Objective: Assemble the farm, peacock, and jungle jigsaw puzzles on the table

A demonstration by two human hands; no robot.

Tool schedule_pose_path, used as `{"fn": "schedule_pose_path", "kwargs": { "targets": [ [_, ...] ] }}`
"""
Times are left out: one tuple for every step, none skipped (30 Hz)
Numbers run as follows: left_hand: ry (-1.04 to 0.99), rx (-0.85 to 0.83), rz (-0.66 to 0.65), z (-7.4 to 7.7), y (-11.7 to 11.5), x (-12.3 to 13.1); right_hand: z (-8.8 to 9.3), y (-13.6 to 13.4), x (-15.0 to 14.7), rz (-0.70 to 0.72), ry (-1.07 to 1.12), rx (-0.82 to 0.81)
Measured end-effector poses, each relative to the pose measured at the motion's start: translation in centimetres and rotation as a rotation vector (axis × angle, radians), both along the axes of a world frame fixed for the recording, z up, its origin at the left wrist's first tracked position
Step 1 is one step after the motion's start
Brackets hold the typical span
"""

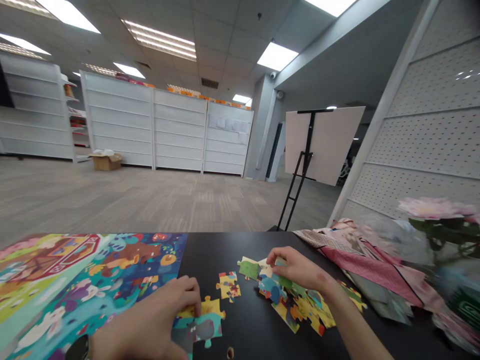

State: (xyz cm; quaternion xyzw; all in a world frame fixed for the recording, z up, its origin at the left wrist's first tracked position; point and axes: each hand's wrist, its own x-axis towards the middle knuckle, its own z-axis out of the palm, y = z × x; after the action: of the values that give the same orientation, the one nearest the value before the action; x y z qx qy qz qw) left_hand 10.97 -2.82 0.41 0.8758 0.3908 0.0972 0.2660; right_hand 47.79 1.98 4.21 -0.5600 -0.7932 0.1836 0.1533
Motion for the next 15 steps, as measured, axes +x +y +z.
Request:
{"fn": "schedule_pose_path", "kwargs": {
  "targets": [
    [0.004, -0.001, 0.0, 0.0, 0.0, 0.0, -0.3, 0.3, 0.1, -0.033, -0.019, 0.029],
    [0.006, -0.003, -0.001, 0.1, 0.0, 0.0, -0.4, 0.6, 0.2, -0.067, -0.039, 0.058],
    [0.008, -0.005, -0.003, 0.0, 0.0, 0.0, -0.5, 0.9, 0.3, -0.098, -0.06, 0.085],
    [0.007, -0.007, -0.004, 0.0, 0.0, 0.0, -0.5, 1.2, 0.5, -0.126, -0.079, 0.109],
    [0.004, -0.008, -0.004, -0.1, 0.1, 0.0, -0.3, 1.3, 0.6, -0.15, -0.098, 0.129],
    [0.001, -0.01, -0.005, -0.2, 0.1, 0.0, -0.1, 1.2, 0.6, -0.17, -0.114, 0.148],
    [-0.002, -0.011, -0.007, -0.3, 0.1, 0.0, 0.1, 0.8, 0.7, -0.188, -0.128, 0.167],
    [-0.003, -0.013, -0.009, -0.4, 0.2, -0.1, 0.2, 0.0, 0.6, -0.205, -0.137, 0.186],
    [-0.003, -0.015, -0.009, -0.4, 0.2, -0.1, 0.0, -1.2, 0.4, -0.215, -0.144, 0.21],
    [-0.004, -0.015, -0.009, -0.4, 0.2, -0.1, -0.5, -2.8, 0.2, -0.217, -0.153, 0.239],
    [-0.009, -0.011, -0.011, -0.4, 0.2, -0.2, -1.3, -4.7, -0.1, -0.216, -0.16, 0.266],
    [-0.017, -0.003, -0.016, -0.4, 0.3, -0.2, -2.5, -6.9, -0.5, -0.19, -0.19, 0.317],
    [-0.026, 0.009, -0.023, -0.4, 0.3, -0.2, -3.9, -9.2, -0.8, -0.158, -0.223, 0.36],
    [-0.038, 0.022, -0.032, -0.5, 0.3, -0.2, -5.4, -11.5, -1.2, -0.118, -0.253, 0.383],
    [-0.051, 0.037, -0.043, -0.5, 0.3, -0.2, -6.9, -13.7, -1.5, -0.14, -0.264, 0.421]
  ]
}}
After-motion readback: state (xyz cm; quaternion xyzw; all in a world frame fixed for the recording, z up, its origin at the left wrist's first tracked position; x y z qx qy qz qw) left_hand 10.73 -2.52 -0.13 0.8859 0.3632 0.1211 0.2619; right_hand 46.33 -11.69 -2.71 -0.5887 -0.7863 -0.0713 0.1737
